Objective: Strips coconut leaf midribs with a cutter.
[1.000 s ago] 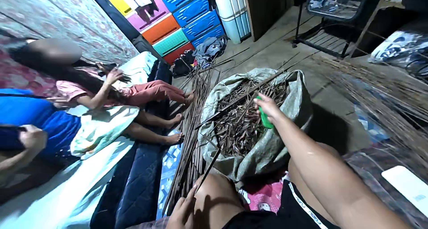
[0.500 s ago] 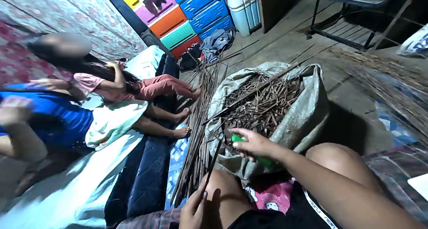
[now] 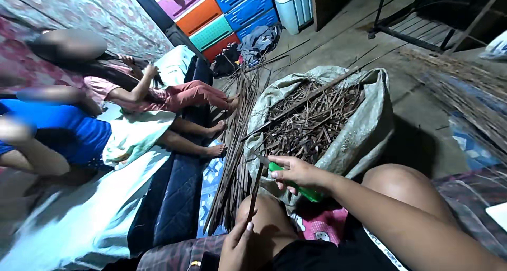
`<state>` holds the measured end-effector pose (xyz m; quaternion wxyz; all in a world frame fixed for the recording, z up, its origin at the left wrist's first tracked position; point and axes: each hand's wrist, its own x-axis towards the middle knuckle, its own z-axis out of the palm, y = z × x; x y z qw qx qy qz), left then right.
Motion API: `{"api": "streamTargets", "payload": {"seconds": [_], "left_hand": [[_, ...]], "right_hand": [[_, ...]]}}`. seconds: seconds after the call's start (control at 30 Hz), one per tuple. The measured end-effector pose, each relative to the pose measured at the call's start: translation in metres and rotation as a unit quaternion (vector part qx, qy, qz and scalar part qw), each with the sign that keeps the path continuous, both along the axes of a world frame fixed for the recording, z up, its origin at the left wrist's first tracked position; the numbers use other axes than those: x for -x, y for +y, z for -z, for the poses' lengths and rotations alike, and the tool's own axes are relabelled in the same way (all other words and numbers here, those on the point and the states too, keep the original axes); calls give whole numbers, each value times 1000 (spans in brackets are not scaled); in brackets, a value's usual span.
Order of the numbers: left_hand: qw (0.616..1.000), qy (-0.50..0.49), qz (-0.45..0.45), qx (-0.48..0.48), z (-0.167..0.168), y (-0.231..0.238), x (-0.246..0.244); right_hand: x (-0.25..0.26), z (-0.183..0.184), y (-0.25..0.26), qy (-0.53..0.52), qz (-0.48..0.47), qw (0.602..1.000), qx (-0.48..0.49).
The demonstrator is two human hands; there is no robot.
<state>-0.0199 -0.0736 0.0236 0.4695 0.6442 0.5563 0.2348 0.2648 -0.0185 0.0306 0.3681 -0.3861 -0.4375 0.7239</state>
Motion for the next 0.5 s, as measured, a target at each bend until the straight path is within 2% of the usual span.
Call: {"api": "streamTargets", "payload": {"seconds": [0.3,0.4,0.5], "left_hand": [[996,-80,11,30,-1,-2,-2],[997,-74,9,21,1,-3,-3],[1000,-20,-16,-4,-1,-5,-6]], "right_hand": [[3,3,-1,-4,-66,998,-20],[4,2,-2,-5,-33,999,-13],[3,0,-1,2,2,1000,-6]]}}
